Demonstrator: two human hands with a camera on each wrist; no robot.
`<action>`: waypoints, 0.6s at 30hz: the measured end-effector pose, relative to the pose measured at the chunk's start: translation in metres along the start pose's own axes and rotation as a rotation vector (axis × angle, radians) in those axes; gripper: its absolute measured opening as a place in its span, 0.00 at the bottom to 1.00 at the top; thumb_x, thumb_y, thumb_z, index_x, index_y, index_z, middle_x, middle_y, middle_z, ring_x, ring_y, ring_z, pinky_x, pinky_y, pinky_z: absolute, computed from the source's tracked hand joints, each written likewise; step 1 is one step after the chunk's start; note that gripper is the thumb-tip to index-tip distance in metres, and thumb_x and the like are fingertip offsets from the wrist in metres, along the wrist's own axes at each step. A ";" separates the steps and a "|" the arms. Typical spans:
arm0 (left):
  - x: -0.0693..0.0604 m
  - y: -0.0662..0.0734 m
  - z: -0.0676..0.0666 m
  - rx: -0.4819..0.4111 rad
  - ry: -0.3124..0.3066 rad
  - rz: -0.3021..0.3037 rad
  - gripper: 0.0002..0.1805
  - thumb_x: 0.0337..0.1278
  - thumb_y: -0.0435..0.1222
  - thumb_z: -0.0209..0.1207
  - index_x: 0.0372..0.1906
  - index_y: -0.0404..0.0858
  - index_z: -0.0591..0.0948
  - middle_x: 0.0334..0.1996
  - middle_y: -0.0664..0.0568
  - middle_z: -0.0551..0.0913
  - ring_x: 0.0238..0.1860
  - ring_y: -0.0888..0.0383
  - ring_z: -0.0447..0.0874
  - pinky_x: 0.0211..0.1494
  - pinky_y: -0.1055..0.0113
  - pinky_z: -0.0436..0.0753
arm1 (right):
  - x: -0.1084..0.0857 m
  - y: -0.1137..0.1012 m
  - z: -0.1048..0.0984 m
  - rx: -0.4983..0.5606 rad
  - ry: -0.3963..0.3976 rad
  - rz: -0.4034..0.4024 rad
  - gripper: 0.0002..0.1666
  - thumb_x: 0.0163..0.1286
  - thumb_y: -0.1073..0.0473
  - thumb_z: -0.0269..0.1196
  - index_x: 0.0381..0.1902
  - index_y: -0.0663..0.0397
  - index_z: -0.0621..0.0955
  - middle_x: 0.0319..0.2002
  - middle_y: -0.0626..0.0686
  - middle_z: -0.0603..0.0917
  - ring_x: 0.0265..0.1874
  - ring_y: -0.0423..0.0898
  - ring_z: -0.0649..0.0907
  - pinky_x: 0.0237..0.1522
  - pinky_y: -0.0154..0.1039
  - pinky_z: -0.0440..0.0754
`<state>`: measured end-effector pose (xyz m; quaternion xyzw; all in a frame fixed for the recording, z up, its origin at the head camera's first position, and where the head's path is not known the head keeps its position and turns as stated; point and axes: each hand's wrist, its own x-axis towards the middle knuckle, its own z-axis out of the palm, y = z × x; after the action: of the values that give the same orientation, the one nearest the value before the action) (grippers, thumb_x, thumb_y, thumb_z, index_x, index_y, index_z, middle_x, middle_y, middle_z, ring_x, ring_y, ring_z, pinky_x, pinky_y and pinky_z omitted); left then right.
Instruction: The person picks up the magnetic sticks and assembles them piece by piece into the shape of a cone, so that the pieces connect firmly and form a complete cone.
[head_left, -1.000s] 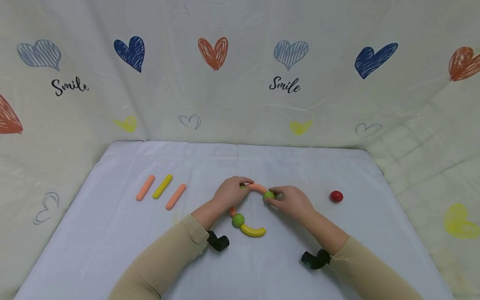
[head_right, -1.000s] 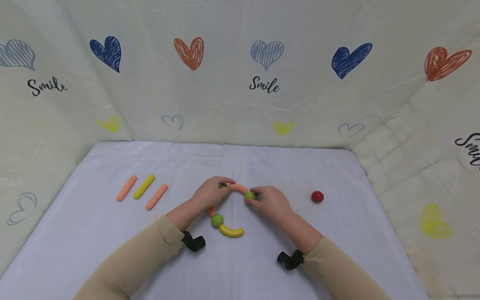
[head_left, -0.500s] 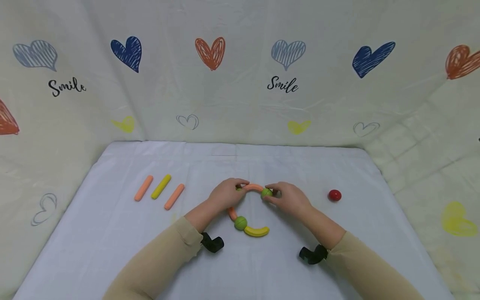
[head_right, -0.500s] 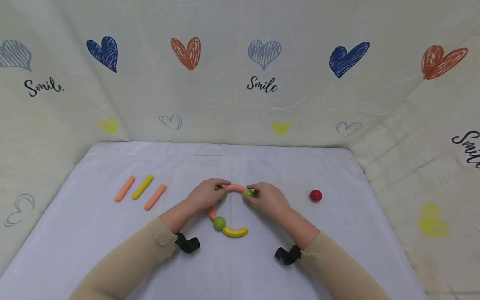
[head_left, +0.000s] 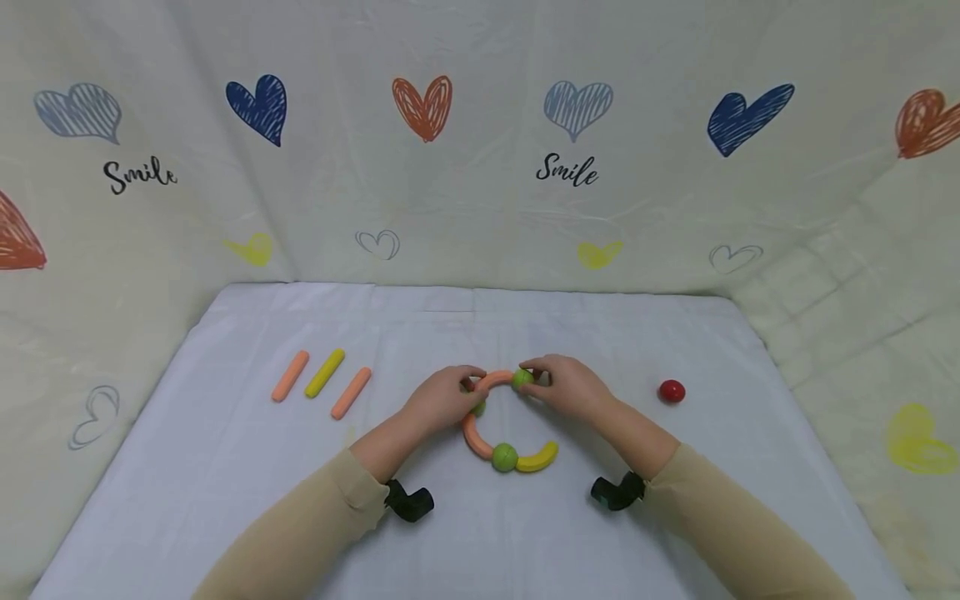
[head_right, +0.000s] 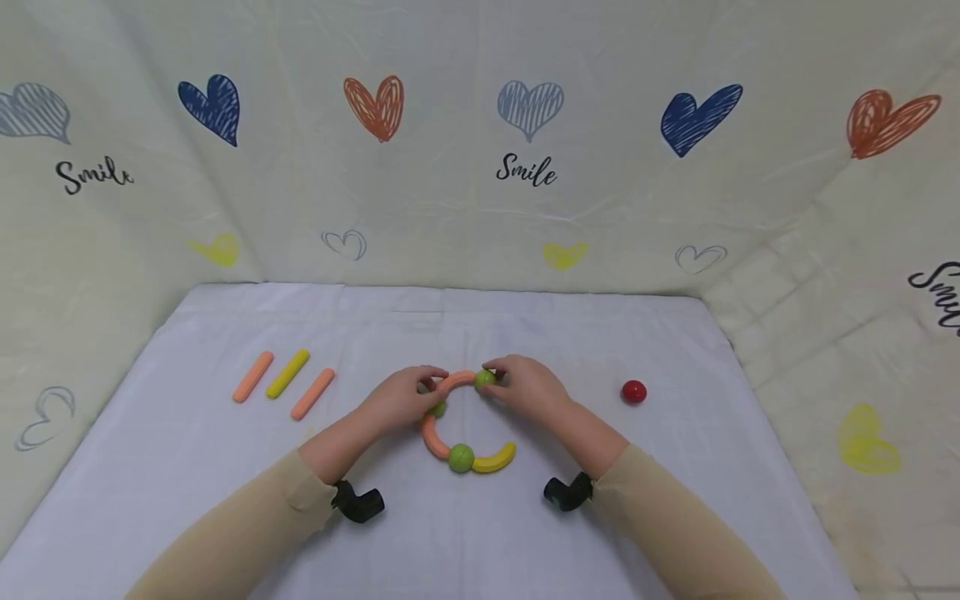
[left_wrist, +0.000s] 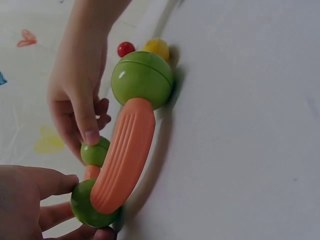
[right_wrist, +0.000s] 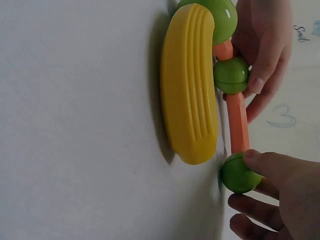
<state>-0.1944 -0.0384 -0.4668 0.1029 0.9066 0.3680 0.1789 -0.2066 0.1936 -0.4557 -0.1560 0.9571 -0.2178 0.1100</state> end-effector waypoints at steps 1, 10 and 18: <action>-0.001 0.000 0.000 -0.001 0.003 -0.008 0.23 0.68 0.51 0.58 0.63 0.46 0.79 0.46 0.52 0.83 0.42 0.56 0.79 0.48 0.58 0.79 | 0.001 0.000 0.000 -0.004 -0.006 -0.008 0.25 0.66 0.49 0.69 0.59 0.50 0.83 0.40 0.47 0.84 0.32 0.43 0.77 0.36 0.40 0.76; -0.012 0.000 0.002 -0.012 -0.005 -0.044 0.22 0.65 0.48 0.61 0.61 0.45 0.78 0.39 0.55 0.81 0.34 0.57 0.77 0.37 0.62 0.76 | 0.009 -0.001 -0.001 -0.014 -0.047 -0.053 0.26 0.66 0.51 0.69 0.60 0.50 0.82 0.42 0.47 0.84 0.34 0.42 0.77 0.39 0.40 0.77; -0.012 0.002 -0.001 0.001 0.015 -0.050 0.23 0.68 0.50 0.58 0.61 0.45 0.78 0.41 0.54 0.82 0.36 0.57 0.78 0.39 0.61 0.77 | 0.009 -0.002 0.000 -0.010 -0.042 -0.070 0.26 0.66 0.51 0.69 0.61 0.51 0.81 0.43 0.48 0.84 0.33 0.42 0.76 0.36 0.39 0.76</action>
<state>-0.1839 -0.0414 -0.4623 0.0777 0.9105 0.3636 0.1812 -0.2143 0.1886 -0.4560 -0.1944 0.9497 -0.2132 0.1216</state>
